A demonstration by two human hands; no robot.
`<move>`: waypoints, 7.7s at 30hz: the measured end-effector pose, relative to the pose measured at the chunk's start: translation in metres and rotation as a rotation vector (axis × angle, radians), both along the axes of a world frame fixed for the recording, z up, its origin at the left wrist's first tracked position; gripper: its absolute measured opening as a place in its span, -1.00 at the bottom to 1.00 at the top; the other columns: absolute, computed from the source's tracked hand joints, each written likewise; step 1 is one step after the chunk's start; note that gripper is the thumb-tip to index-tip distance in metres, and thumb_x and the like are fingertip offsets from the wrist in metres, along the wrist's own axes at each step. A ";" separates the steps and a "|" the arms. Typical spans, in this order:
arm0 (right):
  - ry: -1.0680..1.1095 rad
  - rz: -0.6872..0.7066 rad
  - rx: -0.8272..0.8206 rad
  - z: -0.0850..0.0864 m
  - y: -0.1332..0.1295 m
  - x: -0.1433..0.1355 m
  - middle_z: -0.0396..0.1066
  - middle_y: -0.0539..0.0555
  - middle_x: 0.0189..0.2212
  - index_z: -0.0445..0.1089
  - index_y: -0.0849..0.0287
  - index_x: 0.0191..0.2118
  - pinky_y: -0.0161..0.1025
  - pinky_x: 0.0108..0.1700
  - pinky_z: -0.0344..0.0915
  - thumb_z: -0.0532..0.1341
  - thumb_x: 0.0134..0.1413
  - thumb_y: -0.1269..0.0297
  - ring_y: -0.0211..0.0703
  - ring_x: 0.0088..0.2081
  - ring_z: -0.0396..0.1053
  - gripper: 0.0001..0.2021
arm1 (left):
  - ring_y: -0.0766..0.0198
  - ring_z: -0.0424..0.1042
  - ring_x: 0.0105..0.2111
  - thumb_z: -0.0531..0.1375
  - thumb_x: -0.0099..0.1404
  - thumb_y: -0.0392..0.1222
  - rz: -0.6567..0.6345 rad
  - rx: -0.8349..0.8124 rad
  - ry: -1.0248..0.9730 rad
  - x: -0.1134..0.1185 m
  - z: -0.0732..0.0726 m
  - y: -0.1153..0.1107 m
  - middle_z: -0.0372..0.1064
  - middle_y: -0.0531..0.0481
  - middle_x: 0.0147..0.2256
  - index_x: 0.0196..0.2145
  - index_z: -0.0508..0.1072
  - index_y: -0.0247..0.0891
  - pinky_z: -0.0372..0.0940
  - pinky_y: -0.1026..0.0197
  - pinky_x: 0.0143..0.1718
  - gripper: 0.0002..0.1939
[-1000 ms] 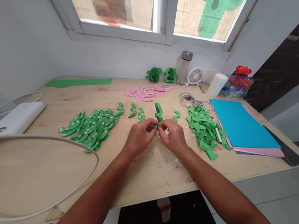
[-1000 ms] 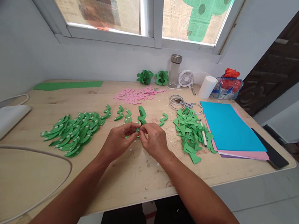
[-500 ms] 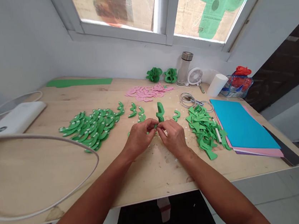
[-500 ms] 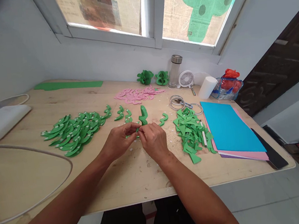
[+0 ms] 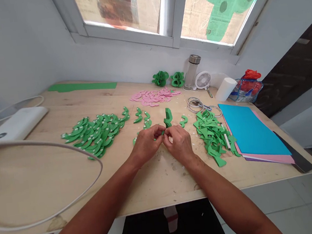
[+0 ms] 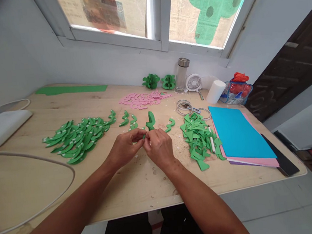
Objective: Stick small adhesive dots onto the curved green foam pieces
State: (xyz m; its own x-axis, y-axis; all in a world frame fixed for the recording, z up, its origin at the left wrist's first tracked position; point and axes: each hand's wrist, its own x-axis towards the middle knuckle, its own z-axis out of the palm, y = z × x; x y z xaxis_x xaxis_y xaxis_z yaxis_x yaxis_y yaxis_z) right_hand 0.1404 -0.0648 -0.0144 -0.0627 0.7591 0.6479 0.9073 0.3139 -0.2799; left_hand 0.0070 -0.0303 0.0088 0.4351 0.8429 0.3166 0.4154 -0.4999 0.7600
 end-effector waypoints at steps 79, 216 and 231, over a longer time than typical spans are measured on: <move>0.781 0.105 -0.413 0.002 0.007 0.004 0.28 -0.07 -0.58 0.26 0.15 -0.50 -0.34 -0.47 0.15 0.14 -0.11 0.27 -0.29 -0.54 0.21 -0.92 | 0.22 0.51 -0.37 0.10 0.13 -0.24 -0.026 -0.031 -0.084 -0.001 -0.003 0.002 0.52 -0.03 -0.36 -0.31 0.46 -0.24 0.37 0.24 -0.30 -0.82; 1.493 0.288 -0.437 0.000 0.015 0.010 0.31 -0.06 -0.62 0.38 0.17 -0.48 -0.31 -0.46 0.09 0.33 -0.25 0.14 -0.29 -0.55 0.18 -0.77 | 0.28 0.37 -0.43 0.30 0.02 -0.04 -0.134 -0.430 -0.464 -0.003 -0.012 0.015 0.40 -0.02 -0.41 -0.28 0.44 -0.27 0.30 0.28 -0.46 -0.67; 1.388 0.154 -0.379 -0.009 0.023 0.019 0.35 -0.05 -0.58 0.40 0.18 -0.44 -0.33 -0.48 0.11 0.29 -0.21 0.11 -0.31 -0.55 0.20 -0.76 | 0.21 0.43 -0.38 0.22 0.07 -0.07 0.046 -0.157 -0.235 -0.021 0.000 0.026 0.48 -0.02 -0.39 -0.21 0.50 -0.21 0.30 0.24 -0.34 -0.68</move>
State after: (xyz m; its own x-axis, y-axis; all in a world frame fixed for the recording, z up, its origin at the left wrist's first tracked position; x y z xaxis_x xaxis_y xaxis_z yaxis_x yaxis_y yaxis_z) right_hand 0.1592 -0.0421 -0.0230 0.3421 0.9395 0.0180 -0.1954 0.0898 -0.9766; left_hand -0.0137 -0.0044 0.0093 0.3252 0.9066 0.2689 0.2378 -0.3536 0.9047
